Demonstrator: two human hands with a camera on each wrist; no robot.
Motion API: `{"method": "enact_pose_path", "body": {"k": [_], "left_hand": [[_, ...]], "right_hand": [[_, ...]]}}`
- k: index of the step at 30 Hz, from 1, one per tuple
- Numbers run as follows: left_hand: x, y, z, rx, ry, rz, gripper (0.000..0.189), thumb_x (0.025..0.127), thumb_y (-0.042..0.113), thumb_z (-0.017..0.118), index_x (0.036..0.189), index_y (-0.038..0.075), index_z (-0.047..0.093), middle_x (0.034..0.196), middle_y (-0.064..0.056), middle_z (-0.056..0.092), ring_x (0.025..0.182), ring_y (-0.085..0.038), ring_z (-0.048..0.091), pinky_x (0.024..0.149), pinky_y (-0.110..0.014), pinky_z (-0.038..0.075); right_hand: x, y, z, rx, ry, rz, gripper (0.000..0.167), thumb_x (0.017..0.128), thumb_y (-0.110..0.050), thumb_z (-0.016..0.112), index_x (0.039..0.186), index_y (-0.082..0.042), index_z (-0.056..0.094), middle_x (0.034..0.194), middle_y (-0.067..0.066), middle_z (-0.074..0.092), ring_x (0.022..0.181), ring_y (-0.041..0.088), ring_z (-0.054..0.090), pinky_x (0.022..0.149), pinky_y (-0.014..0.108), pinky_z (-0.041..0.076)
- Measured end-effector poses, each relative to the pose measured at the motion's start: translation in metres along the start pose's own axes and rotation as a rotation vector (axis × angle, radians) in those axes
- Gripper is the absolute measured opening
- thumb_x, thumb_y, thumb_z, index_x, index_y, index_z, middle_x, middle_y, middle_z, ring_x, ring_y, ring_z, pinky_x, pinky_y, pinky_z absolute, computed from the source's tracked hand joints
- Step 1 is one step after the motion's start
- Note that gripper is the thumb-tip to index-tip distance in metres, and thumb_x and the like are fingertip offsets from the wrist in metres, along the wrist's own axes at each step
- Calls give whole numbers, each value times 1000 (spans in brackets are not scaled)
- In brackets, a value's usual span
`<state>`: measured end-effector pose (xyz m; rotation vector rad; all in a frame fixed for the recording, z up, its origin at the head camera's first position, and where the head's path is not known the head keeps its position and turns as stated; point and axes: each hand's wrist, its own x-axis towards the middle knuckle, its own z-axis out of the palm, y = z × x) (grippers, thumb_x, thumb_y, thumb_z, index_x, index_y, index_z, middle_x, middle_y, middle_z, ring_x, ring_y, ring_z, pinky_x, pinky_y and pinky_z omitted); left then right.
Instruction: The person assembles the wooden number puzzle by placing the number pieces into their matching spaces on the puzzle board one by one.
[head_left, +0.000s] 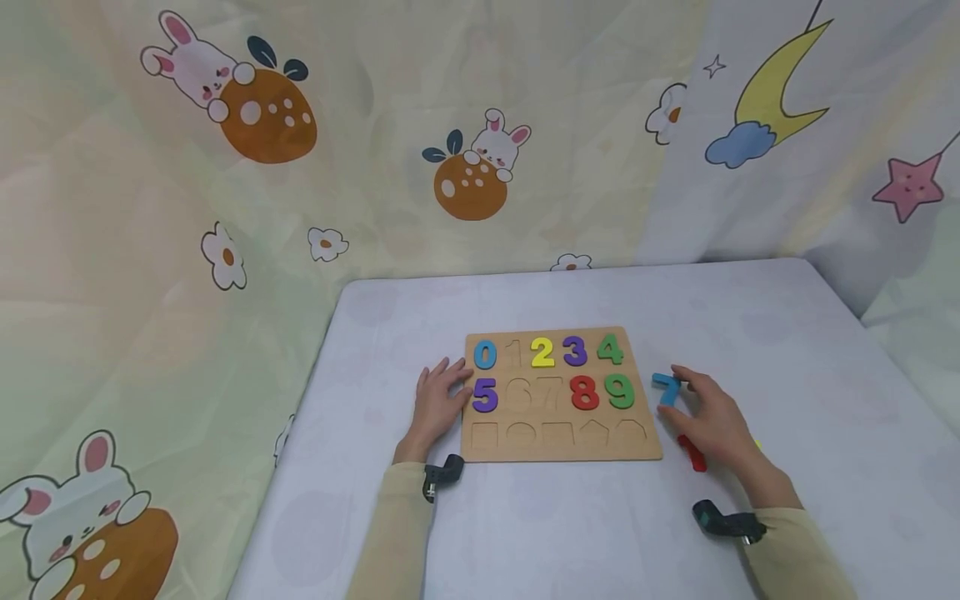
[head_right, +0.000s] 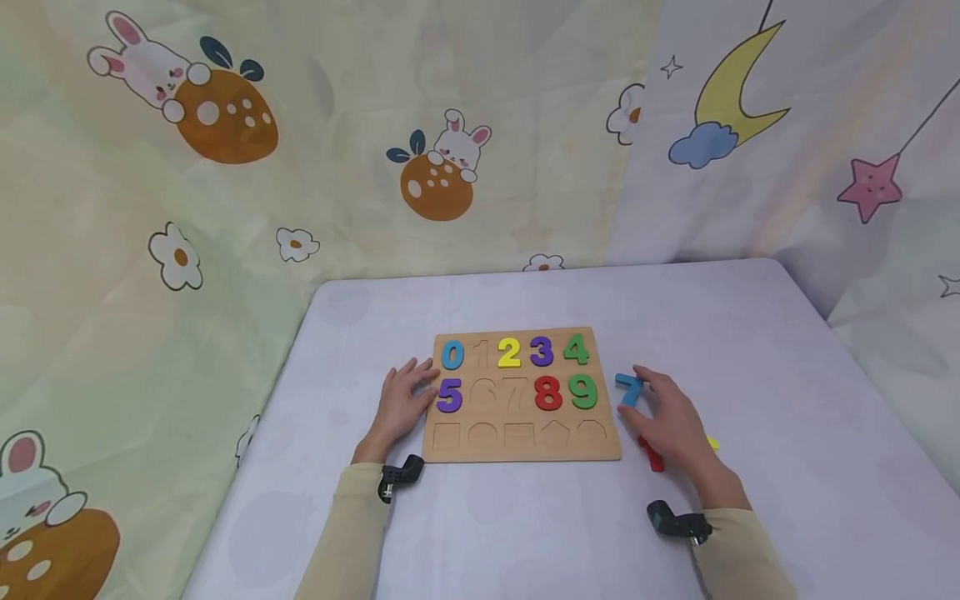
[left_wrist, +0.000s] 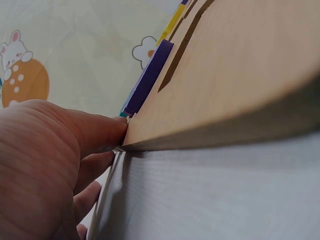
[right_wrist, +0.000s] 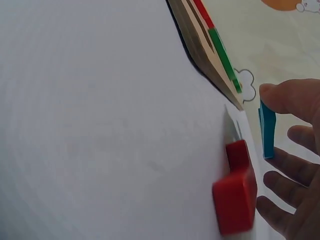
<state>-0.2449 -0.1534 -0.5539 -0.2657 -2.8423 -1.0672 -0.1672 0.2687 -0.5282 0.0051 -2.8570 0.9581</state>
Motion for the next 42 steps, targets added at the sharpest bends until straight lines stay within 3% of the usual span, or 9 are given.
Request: {"method": "enact_pose_path", "body": {"k": [9, 17, 28, 42], "left_hand": [[1, -1, 0, 1, -8, -8, 32, 92, 20, 67, 125, 16, 67, 144, 1, 52, 145, -23, 30, 123, -47, 4], [0, -1, 0, -12, 6, -1, 32, 91, 18, 69, 123, 15, 68, 143, -1, 54, 144, -25, 32, 122, -49, 5], [0, -1, 1, -15, 8, -2, 32, 91, 18, 69, 123, 14, 68, 143, -1, 54, 144, -25, 32, 122, -48, 4], [1, -1, 1, -20, -6, -6, 32, 92, 18, 68, 124, 15, 67, 144, 0, 53, 145, -23, 30, 123, -46, 3]], "right_hand": [[3, -11, 12, 50, -3, -63, 71, 86, -20, 74, 146, -4, 39, 141, 26, 44, 127, 47, 42, 100, 67, 39], [7, -20, 21, 82, -39, -46, 72, 87, -22, 73, 147, -6, 38, 145, 22, 42, 133, 45, 37, 104, 68, 35], [16, -39, 32, 118, -38, -110, 69, 86, -16, 74, 144, -2, 41, 144, 22, 44, 133, 43, 40, 107, 62, 37], [22, -65, 54, 112, -83, -89, 70, 86, -24, 75, 145, -9, 41, 146, 17, 44, 135, 39, 39, 107, 59, 39]]}}
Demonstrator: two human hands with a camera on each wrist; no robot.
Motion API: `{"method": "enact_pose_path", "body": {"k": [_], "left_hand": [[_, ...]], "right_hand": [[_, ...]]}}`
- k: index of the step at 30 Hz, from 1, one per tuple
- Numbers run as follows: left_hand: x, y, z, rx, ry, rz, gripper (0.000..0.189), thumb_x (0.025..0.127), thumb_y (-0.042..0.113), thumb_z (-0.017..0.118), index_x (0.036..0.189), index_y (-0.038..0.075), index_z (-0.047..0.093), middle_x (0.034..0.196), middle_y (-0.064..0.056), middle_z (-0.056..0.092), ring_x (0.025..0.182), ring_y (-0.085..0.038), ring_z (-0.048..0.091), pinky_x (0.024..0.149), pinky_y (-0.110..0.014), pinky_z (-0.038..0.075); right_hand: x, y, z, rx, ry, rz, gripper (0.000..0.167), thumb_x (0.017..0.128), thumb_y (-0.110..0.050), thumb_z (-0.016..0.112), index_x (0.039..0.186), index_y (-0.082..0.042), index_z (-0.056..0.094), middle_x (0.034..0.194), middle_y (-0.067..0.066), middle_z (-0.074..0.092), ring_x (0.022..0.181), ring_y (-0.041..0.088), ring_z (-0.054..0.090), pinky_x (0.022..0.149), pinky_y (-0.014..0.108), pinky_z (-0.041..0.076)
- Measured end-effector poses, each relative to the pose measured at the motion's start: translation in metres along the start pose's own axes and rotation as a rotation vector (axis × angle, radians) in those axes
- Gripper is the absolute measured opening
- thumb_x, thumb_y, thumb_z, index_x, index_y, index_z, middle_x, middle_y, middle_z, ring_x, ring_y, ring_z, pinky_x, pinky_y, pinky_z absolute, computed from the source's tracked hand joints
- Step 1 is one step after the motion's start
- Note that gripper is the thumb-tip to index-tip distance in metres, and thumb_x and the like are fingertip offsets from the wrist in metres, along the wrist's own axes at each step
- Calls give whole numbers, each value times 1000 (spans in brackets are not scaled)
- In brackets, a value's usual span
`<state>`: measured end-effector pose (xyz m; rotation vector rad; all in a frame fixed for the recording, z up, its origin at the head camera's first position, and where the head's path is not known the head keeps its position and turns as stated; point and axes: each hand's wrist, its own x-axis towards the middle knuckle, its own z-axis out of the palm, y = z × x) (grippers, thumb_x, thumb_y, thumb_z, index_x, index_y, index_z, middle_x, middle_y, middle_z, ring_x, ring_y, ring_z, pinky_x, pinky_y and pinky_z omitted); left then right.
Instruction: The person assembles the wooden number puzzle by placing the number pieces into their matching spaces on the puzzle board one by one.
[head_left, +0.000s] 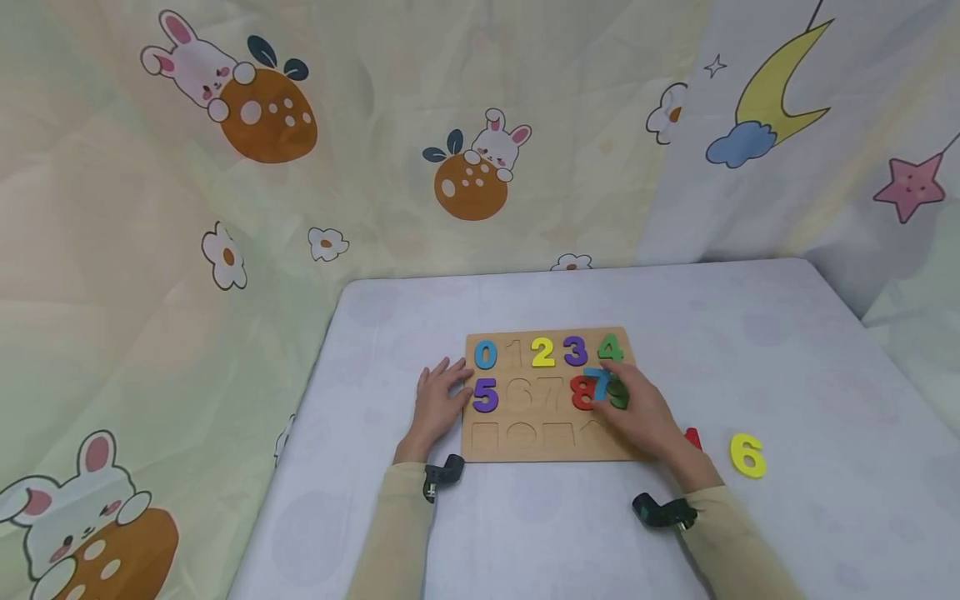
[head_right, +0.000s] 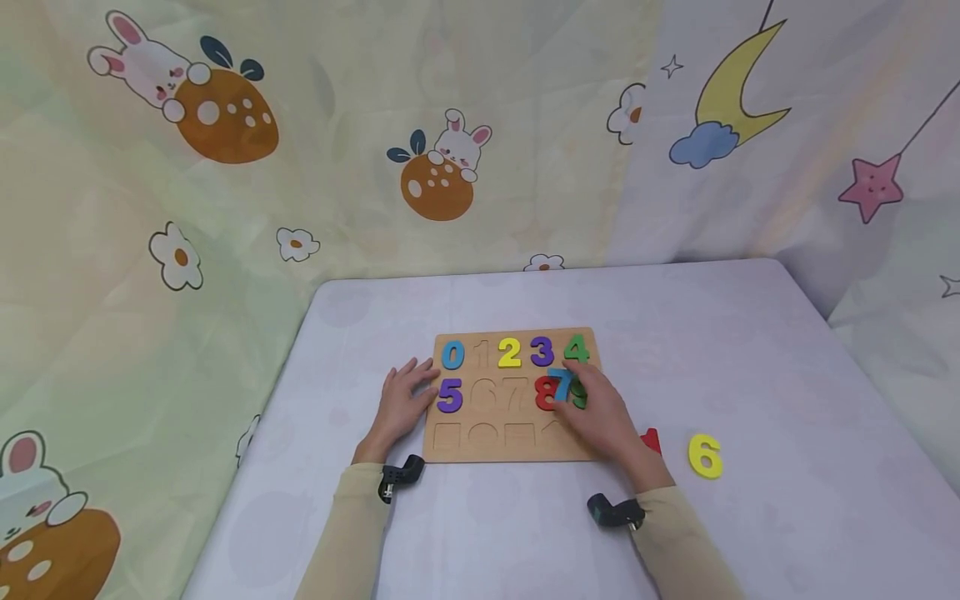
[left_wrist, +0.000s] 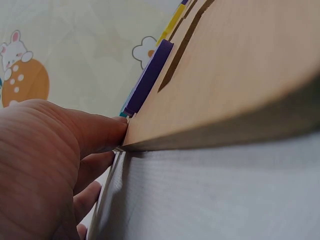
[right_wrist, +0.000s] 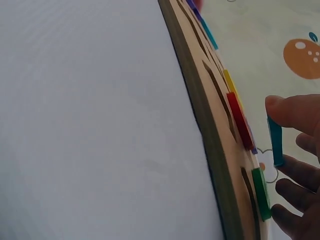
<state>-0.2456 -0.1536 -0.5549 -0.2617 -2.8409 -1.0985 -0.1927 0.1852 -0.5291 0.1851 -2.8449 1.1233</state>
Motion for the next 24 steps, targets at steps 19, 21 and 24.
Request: {"method": "enact_pose_path", "body": {"k": [19, 21, 24], "left_hand": [[0, 1, -1, 0, 5, -1, 32, 92, 19, 68, 123, 14, 67, 143, -1, 54, 144, -25, 32, 122, -49, 5], [0, 1, 0, -2, 1, -6, 32, 92, 19, 68, 124, 15, 67, 144, -1, 53, 144, -25, 31, 123, -49, 4], [0, 1, 0, -2, 1, -3, 32, 92, 19, 68, 124, 15, 67, 144, 0, 53, 144, -25, 31, 123, -49, 4]], "right_hand": [[8, -16, 18, -22, -5, -31, 70, 83, -24, 79, 143, -9, 46, 144, 15, 48, 135, 36, 41, 110, 56, 38], [9, -18, 21, -27, -13, -35, 71, 83, -25, 78, 144, -9, 45, 143, 15, 49, 134, 35, 43, 110, 55, 38], [10, -19, 24, -35, -25, -46, 72, 83, -25, 78, 145, -11, 44, 142, 14, 50, 132, 33, 45, 108, 52, 42]]}}
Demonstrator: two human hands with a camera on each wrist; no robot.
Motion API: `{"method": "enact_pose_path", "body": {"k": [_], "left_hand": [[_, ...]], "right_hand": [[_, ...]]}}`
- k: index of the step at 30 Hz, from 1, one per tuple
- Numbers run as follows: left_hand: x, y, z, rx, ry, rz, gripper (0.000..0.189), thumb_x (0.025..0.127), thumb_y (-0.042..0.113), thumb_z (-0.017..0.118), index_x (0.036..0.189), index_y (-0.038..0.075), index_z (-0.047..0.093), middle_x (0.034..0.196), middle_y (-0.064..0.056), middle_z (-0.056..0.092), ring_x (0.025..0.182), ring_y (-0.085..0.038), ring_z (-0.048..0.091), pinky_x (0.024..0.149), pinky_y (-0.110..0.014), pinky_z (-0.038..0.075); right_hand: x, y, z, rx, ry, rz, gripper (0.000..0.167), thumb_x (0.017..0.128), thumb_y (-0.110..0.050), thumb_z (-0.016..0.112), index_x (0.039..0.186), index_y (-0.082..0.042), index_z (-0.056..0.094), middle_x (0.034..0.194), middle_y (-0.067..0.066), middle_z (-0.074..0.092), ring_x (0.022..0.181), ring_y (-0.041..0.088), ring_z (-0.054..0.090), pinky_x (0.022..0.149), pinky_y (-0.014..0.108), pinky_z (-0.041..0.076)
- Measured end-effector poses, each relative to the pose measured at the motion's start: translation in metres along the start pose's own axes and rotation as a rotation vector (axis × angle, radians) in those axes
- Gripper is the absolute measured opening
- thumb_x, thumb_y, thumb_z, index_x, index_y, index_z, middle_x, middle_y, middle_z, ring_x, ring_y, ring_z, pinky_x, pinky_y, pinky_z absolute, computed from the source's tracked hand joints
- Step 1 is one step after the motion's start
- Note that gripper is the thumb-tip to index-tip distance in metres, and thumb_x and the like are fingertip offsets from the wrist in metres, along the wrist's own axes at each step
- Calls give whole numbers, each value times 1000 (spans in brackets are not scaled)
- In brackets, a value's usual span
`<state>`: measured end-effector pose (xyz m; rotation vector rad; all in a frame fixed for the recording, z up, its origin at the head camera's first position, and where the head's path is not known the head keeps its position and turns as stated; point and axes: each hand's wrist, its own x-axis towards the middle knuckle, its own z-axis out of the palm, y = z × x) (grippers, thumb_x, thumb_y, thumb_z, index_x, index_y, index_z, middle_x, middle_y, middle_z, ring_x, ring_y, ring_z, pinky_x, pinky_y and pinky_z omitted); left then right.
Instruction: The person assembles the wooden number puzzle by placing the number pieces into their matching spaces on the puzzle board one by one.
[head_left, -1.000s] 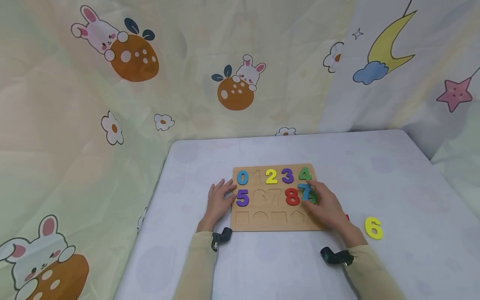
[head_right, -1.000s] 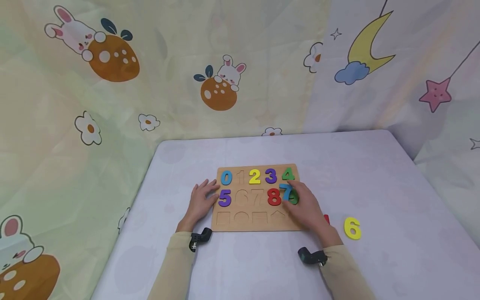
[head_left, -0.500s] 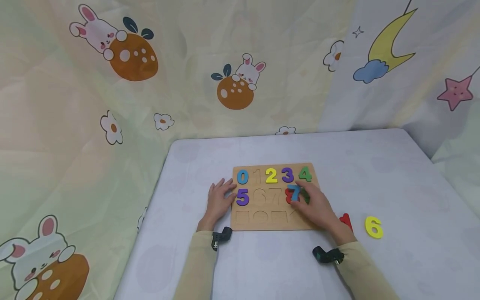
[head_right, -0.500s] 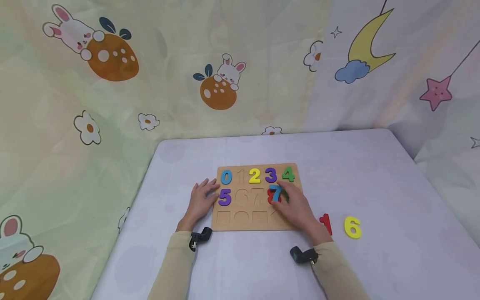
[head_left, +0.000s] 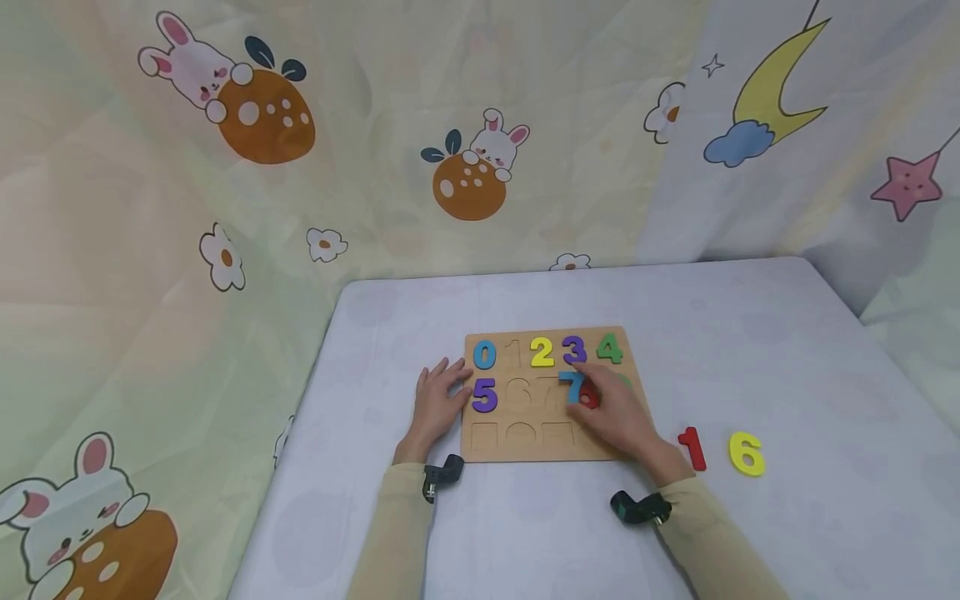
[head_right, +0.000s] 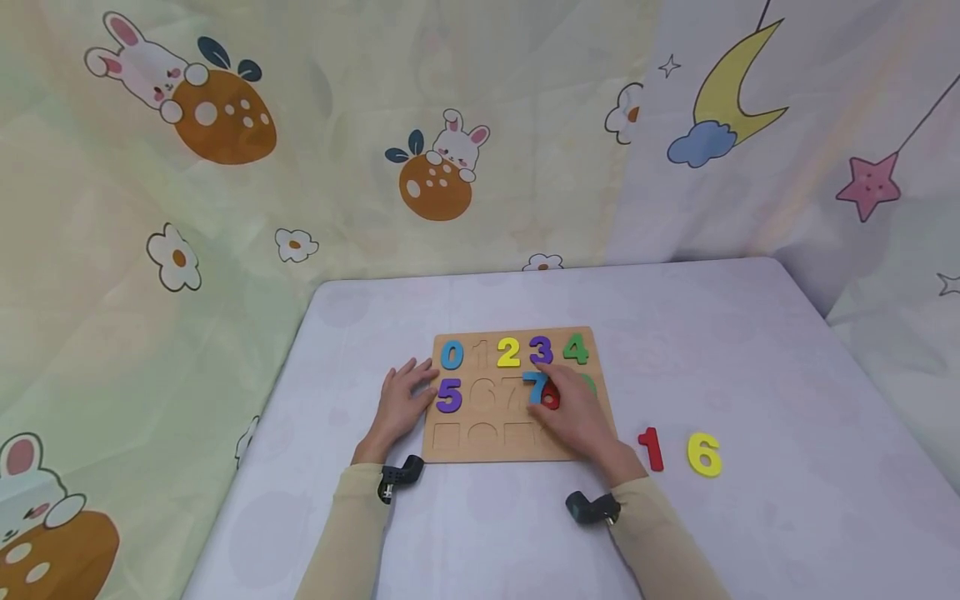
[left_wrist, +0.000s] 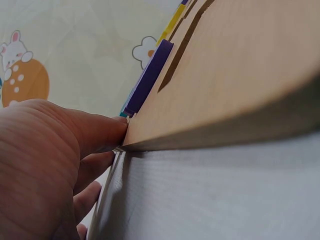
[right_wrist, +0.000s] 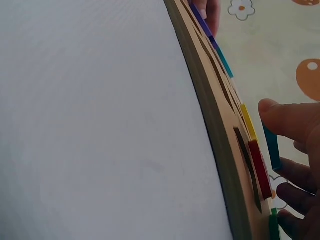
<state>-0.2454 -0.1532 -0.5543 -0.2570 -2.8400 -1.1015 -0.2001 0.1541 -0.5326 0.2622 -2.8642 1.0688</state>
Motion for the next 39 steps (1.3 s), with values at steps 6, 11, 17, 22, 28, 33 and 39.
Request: {"method": "enact_pose_path", "body": {"k": [6, 11, 17, 22, 28, 33, 39], "left_hand": [[0, 0, 0, -2, 5, 5, 32, 92, 19, 68, 123, 14, 68, 143, -1, 54, 144, -25, 31, 123, -48, 4], [0, 0, 0, 1, 5, 4, 32, 92, 18, 68, 123, 14, 68, 143, -1, 54, 144, -25, 32, 122, -49, 5], [0, 0, 0, -1, 0, -8, 32, 92, 19, 68, 124, 15, 67, 144, 0, 53, 145, -23, 31, 123, -47, 4], [0, 0, 0, -1, 1, 2, 32, 92, 18, 68, 123, 14, 68, 143, -2, 53, 144, -25, 31, 122, -49, 5], [1, -1, 0, -6, -6, -6, 32, 92, 18, 68, 124, 15, 67, 144, 0, 53, 145, -22, 30, 123, -46, 3], [1, -2, 0, -3, -4, -1, 32, 92, 18, 68, 124, 15, 67, 144, 0, 53, 145, -22, 30, 123, -46, 3], [1, -2, 1, -3, -8, -9, 32, 92, 18, 68, 124, 15, 67, 144, 1, 52, 145, -21, 30, 123, -45, 2]], "right_hand": [[1, -4, 6, 4, -10, -36, 73, 82, -24, 79, 145, -12, 44, 142, 14, 49, 131, 34, 44, 105, 53, 44], [3, -7, 11, -2, -20, -44, 73, 83, -27, 78, 145, -10, 44, 141, 12, 51, 129, 32, 47, 104, 50, 46], [4, -12, 15, 3, -31, -64, 71, 83, -26, 78, 144, -8, 45, 141, 13, 52, 132, 33, 45, 107, 51, 42], [4, -14, 17, -17, -25, -69, 70, 82, -25, 79, 141, -6, 48, 139, 15, 53, 130, 34, 46, 108, 51, 41], [4, -14, 19, -30, -14, -74, 68, 81, -25, 80, 140, -7, 50, 138, 15, 53, 130, 34, 46, 107, 51, 42], [5, -12, 23, -33, 0, -72, 70, 81, -26, 80, 140, -7, 50, 138, 14, 54, 128, 33, 47, 107, 50, 42], [5, -13, 26, -8, 24, -54, 72, 81, -27, 80, 141, -6, 48, 139, 14, 53, 129, 33, 46, 108, 50, 40]]}}
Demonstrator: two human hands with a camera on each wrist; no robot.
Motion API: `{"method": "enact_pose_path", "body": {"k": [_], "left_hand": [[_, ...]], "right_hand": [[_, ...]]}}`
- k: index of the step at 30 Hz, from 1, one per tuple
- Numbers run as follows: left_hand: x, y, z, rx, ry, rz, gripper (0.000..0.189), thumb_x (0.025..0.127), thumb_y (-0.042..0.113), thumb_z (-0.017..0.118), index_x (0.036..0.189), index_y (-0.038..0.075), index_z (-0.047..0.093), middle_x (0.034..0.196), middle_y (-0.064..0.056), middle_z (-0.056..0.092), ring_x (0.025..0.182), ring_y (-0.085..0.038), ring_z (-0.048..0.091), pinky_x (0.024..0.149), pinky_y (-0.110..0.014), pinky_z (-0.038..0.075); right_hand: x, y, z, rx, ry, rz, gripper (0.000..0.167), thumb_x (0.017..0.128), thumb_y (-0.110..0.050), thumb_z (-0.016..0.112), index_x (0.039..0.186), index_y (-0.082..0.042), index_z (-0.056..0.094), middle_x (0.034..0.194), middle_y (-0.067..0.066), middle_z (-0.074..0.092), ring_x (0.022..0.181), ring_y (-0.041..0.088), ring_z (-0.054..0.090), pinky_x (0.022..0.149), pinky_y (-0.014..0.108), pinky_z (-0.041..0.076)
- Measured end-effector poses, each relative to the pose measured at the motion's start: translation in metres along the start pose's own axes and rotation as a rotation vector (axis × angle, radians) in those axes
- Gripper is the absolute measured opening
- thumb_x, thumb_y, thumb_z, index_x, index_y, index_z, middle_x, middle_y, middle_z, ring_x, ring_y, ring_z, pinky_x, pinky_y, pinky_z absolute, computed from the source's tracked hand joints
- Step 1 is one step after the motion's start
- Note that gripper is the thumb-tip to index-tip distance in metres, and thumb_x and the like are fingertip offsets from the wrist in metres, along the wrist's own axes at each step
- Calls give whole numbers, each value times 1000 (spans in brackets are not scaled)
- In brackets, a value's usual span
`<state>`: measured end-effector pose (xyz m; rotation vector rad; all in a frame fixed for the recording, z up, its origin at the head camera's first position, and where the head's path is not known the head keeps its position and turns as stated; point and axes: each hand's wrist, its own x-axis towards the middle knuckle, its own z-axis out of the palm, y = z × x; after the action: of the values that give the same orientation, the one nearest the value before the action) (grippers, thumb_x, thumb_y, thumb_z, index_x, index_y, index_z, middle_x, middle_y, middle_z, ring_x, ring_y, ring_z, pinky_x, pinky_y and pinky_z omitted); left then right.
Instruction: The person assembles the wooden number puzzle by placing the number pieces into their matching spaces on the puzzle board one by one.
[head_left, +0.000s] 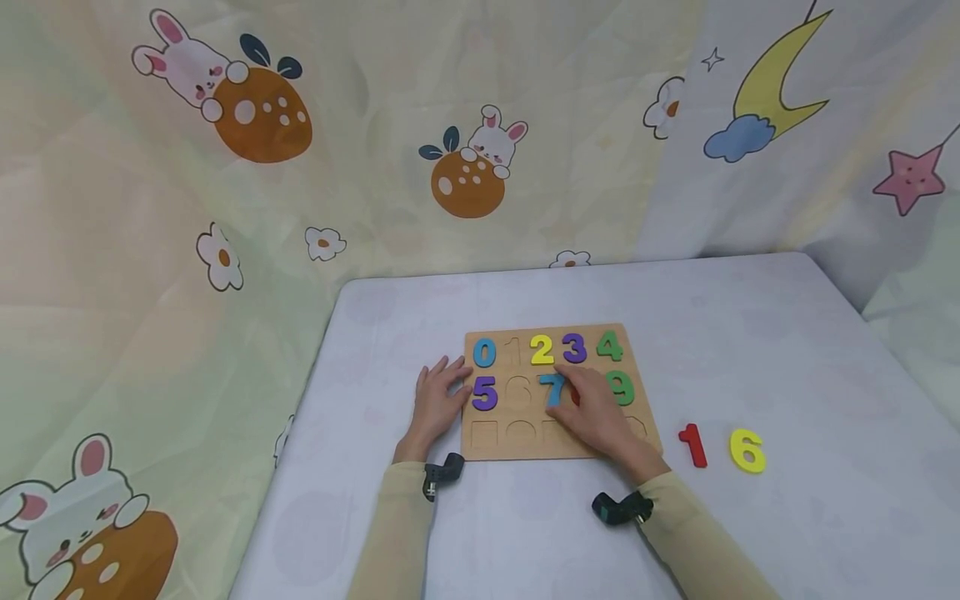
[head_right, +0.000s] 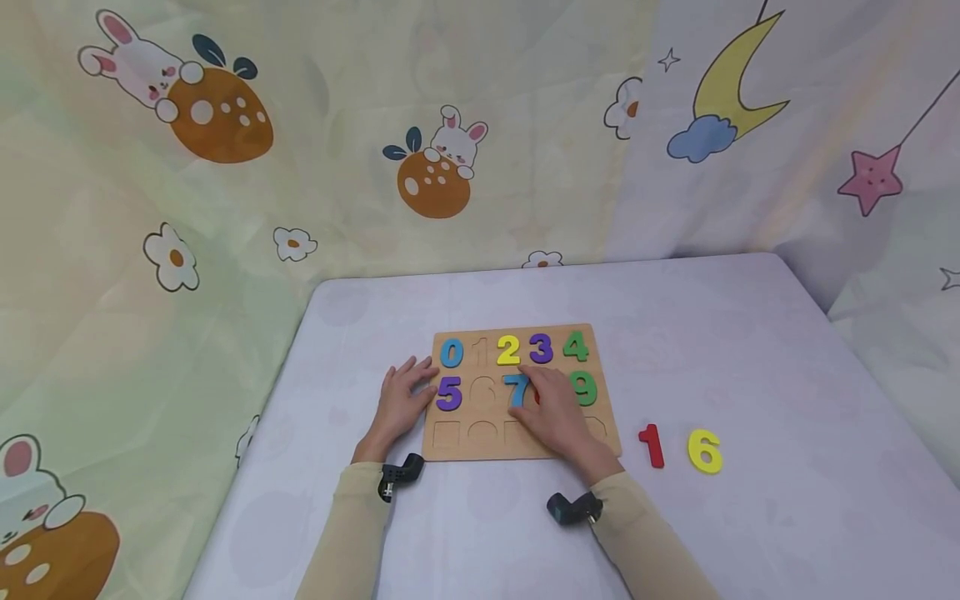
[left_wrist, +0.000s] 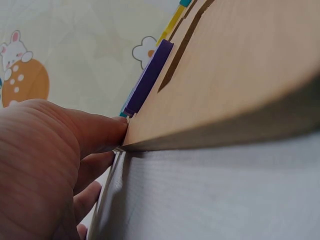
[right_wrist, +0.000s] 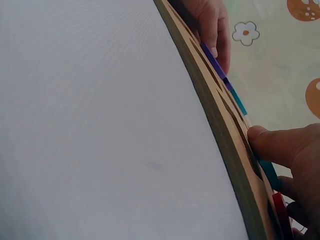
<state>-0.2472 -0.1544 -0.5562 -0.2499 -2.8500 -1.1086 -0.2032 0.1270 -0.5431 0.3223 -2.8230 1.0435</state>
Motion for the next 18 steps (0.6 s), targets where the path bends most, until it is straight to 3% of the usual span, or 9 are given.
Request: {"method": "enact_pose_path", "body": {"k": [18], "left_hand": [[-1, 3, -1, 12, 15, 14, 31, 92, 18, 68, 123, 15, 68, 143, -1, 54, 144, -26, 33, 122, -49, 5]], "right_hand": [[2, 6, 8, -1, 58, -19, 67, 78, -31, 83, 136, -10, 54, 138, 10, 56, 131, 31, 44, 110, 51, 36]]}}
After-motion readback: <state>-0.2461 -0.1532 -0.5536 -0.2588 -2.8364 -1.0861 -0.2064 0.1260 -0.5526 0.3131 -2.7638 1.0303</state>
